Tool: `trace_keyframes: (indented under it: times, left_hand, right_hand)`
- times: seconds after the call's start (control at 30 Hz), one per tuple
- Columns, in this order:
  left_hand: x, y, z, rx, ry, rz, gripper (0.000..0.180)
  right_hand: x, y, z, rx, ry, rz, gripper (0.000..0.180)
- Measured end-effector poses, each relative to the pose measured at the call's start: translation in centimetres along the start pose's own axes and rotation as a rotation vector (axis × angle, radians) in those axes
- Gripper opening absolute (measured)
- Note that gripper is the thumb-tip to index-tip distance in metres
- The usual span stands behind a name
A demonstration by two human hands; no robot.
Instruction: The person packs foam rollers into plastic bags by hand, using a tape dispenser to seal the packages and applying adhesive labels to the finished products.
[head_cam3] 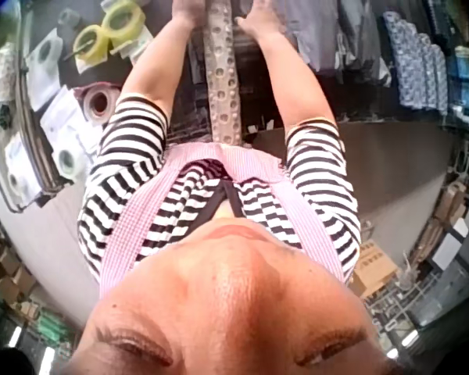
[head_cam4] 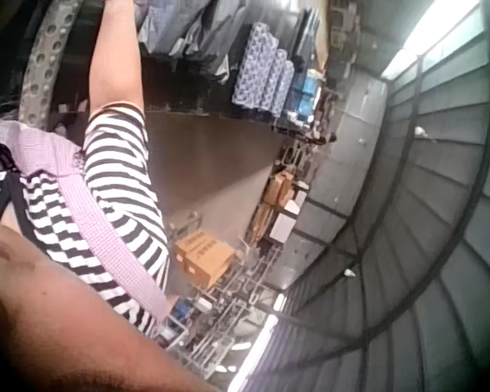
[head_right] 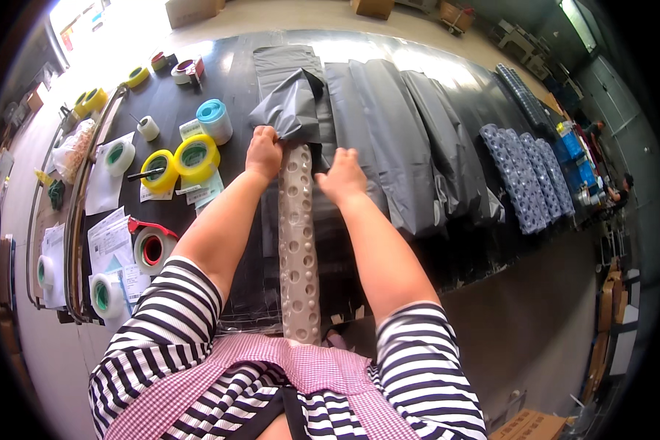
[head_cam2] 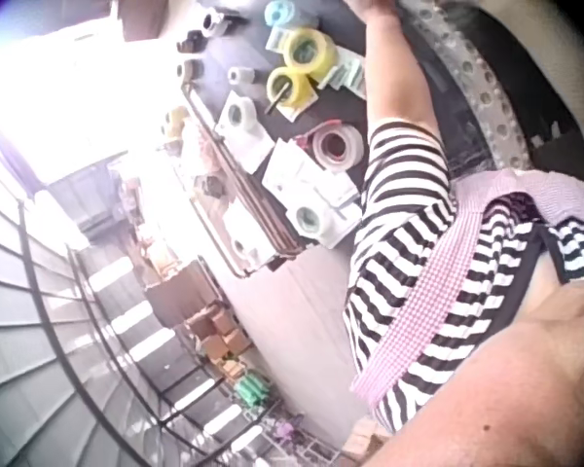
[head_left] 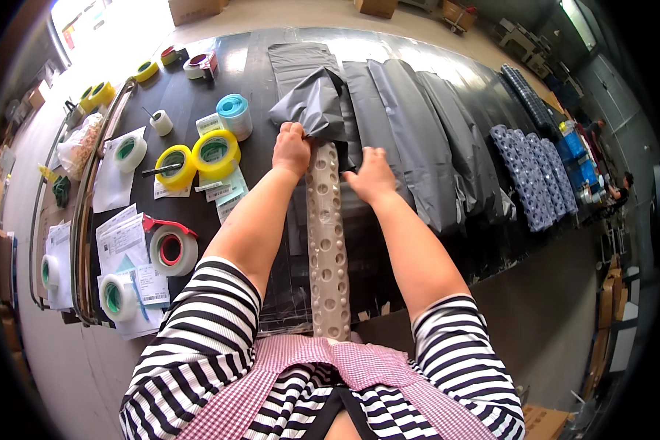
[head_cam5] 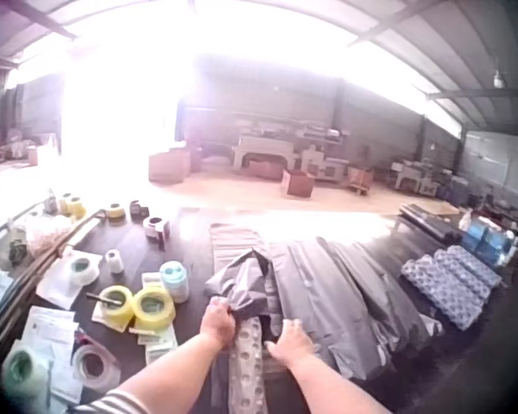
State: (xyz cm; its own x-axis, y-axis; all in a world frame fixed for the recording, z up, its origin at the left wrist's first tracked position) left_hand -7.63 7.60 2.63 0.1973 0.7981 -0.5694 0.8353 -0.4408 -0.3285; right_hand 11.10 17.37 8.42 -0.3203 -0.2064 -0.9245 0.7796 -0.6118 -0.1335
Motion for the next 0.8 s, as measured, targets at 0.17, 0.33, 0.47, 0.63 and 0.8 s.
trace_keyframes:
  times: [0.17,0.33,0.47,0.63,0.8]
  left_hand:
    - [-1.3,-0.2,0.0,-0.104,-0.226,0.162,0.013]
    - [-2.8,0.3,0.0,-0.195,-0.230,0.300,0.014]
    - [-4.3,3.9,-0.1,0.045,-0.109,0.521,0.022]
    - [-13.8,22.6,-5.8,0.282,-0.031,1.150,0.025]
    - [-14.6,27.7,-5.2,-0.014,0.350,1.166,0.011]
  right_hand:
    - [3.9,-5.1,0.5,0.050,0.111,0.229,0.043]
    - [5.0,-6.3,-1.0,0.037,-0.095,0.262,0.036]
    - [2.8,-2.1,-3.1,-0.363,-0.199,0.540,0.024]
    - [-4.9,19.1,-3.6,-0.646,-0.154,1.125,0.020]
    - [-4.8,23.8,-4.7,-0.240,-0.640,1.160,0.019]
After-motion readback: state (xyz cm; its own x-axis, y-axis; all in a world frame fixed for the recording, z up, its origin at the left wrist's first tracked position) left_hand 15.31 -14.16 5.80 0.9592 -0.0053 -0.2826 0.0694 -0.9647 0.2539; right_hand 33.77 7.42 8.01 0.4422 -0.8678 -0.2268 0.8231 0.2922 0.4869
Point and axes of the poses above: each hand's wrist, its own y-axis away from the middle knuckle, its own x-axis out of the palm, z = x × y, the point moved 2 cm from there along -y, towards the middle knuckle, and after that the axes turned 7 degrees about -x, right-handed, at the moved point
